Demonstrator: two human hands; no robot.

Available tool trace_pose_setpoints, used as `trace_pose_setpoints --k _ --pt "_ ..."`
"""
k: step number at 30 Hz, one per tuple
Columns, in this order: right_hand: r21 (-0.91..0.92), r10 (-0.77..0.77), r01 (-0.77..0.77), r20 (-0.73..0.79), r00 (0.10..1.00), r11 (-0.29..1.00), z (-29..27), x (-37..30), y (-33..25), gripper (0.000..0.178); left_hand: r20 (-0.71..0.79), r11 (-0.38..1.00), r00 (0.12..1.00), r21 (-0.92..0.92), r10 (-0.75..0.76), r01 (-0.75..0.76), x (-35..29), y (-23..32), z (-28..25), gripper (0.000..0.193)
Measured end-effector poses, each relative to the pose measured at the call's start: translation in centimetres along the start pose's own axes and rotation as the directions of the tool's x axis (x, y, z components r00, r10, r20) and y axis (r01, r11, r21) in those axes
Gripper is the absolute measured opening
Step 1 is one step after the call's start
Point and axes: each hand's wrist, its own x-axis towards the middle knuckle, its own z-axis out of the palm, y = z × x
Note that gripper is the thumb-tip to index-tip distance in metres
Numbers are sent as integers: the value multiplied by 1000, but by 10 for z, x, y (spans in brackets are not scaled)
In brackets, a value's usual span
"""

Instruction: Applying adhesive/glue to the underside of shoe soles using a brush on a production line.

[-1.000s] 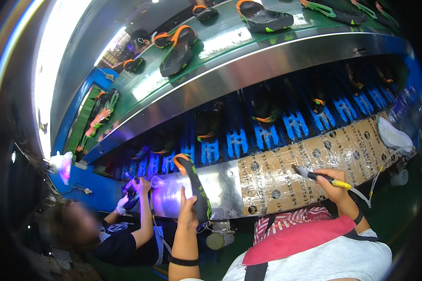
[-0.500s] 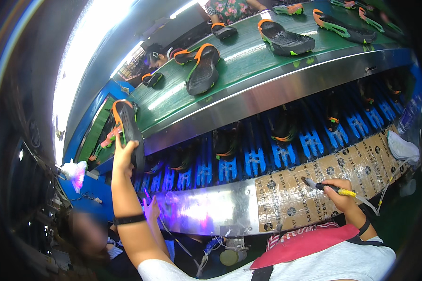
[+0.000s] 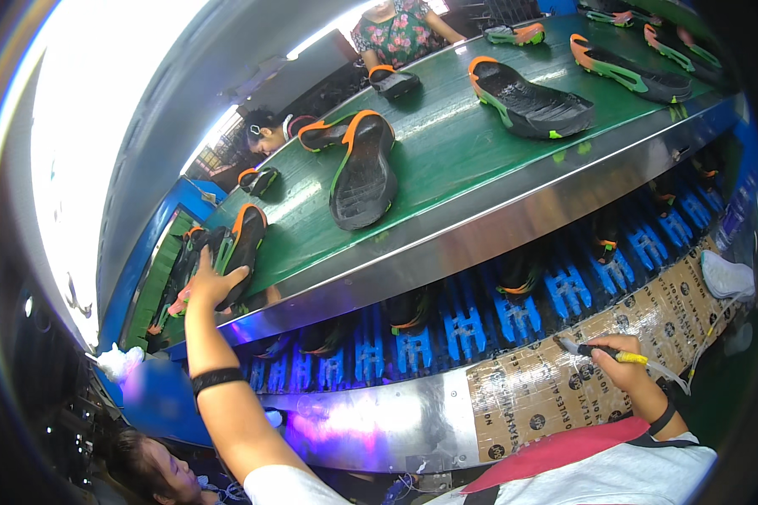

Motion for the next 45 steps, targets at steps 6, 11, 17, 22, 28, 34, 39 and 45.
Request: trace_pose_setpoints --k 6,11,17,22,28,34,39,45 --pt "-24 -36 36 23 999 999 18 18 -8 19 -23 967 999 -250 34 -38 13 -45 21 90" --pt "-22 -19 21 105 994 1000 29 20 -13 19 -261 992 965 -114 18 -49 48 -52 46 100" --pt "24 70 -71 39 997 997 22 13 -8 19 -613 996 790 -50 24 -69 54 -35 70 96" --pt "-21 5 -4 27 1000 1000 24 13 0 18 -597 798 580 -577 -555 170 50 -52 54 74" --pt "-10 40 -40 60 997 999 25 16 2 18 -407 898 844 112 -350 426 84 -129 53 55" --pt "-36 56 -54 56 997 998 32 24 -4 19 -432 923 840 43 -327 382 86 -129 62 46" --pt "-10 -8 9 88 996 1000 41 30 -9 20 -291 653 832 -750 -472 108 80 -150 57 28" --pt "147 83 -92 63 994 985 20 12 -18 24 -150 48 900 -989 -410 -143 -8 -116 30 38"
